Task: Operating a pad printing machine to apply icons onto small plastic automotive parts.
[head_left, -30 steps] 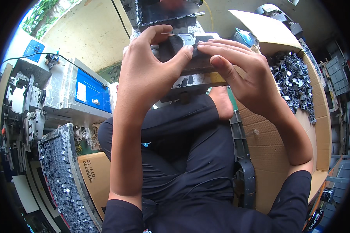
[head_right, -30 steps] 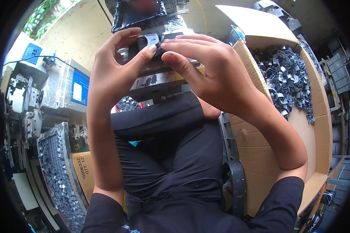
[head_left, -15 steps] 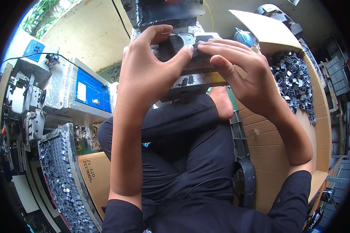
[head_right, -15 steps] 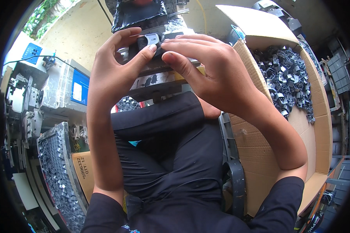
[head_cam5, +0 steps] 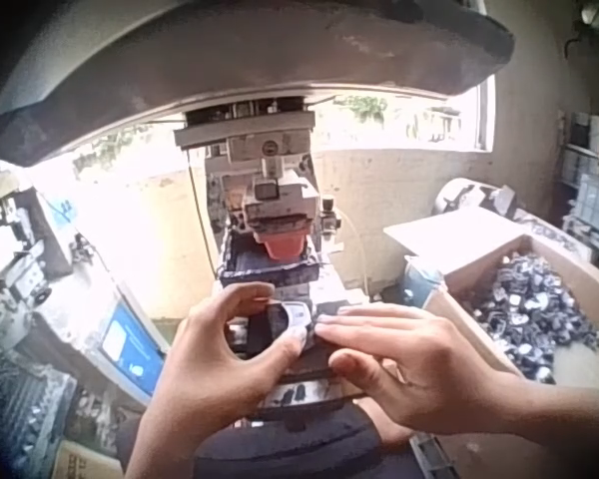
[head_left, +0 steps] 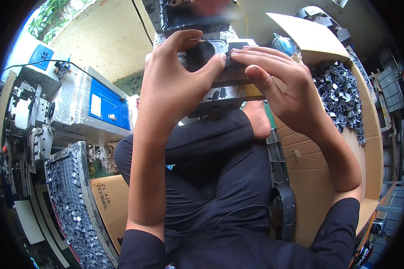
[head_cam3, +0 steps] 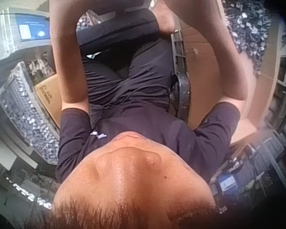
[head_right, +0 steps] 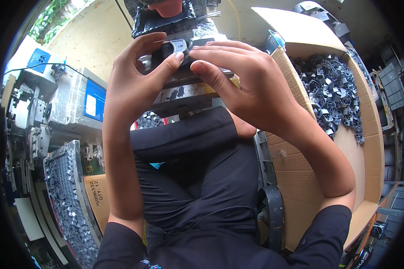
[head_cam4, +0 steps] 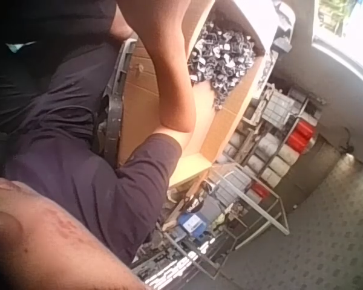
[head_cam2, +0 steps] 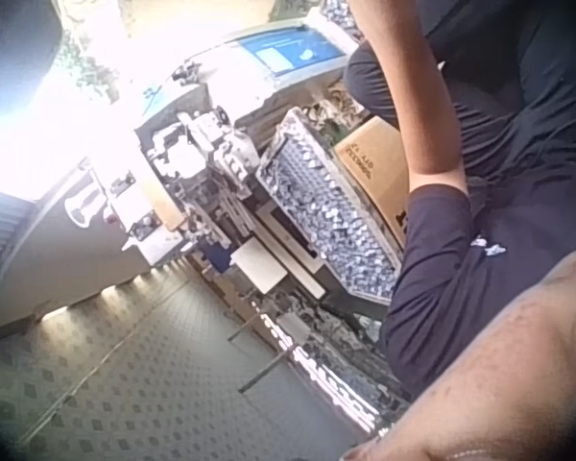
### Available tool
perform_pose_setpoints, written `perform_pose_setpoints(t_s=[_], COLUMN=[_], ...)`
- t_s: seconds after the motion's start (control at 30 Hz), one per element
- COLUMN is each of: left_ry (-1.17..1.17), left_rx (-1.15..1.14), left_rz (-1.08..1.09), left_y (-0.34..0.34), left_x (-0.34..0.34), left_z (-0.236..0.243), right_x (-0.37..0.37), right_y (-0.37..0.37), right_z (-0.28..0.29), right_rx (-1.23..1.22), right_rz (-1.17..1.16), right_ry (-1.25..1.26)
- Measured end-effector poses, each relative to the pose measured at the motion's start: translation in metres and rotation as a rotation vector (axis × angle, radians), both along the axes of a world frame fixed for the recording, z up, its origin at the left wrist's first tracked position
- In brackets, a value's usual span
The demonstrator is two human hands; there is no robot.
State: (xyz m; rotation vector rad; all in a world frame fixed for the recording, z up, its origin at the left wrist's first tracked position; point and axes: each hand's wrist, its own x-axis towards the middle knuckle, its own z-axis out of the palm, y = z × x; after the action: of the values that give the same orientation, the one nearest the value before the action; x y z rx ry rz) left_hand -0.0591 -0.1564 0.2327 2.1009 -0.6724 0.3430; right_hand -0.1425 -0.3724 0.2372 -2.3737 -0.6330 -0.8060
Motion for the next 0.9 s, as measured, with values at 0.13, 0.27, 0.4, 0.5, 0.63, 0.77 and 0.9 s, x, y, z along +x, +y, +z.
perform_pose_setpoints(t_s=[0.13,0.27,0.4,0.5,0.63,0.77,0.9], left_ry=[0.004,0.018,0.021,0.023,0.057,0.020,0.034], left_rx=[-0.015,-0.017,-0.029,-0.027,-0.021,-0.021,-0.032], left_rz=[-0.004,-0.004,-0.011,-0.020,-0.010,-0.013,-0.033], left_y=[-0.0004,-0.0007,-0.0002,0.0000,-0.0010,-0.0006,-0.0014], left_x=[0.0009,-0.0001,0.0001,0.0003,-0.0015,0.0002,0.0017], left_z=[-0.0008,-0.0001,-0.0007,0.0001,0.0021,0.0001,-0.0001], right_x=[0.0007,0.0004,-0.0006,-0.0007,-0.0004,0.0000,0.0008], right_y=[-0.0010,-0.0013,-0.0001,-0.0001,-0.0007,-0.0003,-0.0012], right_z=[-0.0006,-0.0009,-0.0002,-0.0001,-0.0005,-0.0006,-0.0014], right_rx=[-0.011,-0.012,-0.002,0.000,0.002,0.003,0.001], right_rz=[-0.009,-0.008,-0.010,-0.008,-0.003,0.003,0.009], right_ry=[0.000,0.003,0.007,0.004,-0.001,-0.010,-0.016])
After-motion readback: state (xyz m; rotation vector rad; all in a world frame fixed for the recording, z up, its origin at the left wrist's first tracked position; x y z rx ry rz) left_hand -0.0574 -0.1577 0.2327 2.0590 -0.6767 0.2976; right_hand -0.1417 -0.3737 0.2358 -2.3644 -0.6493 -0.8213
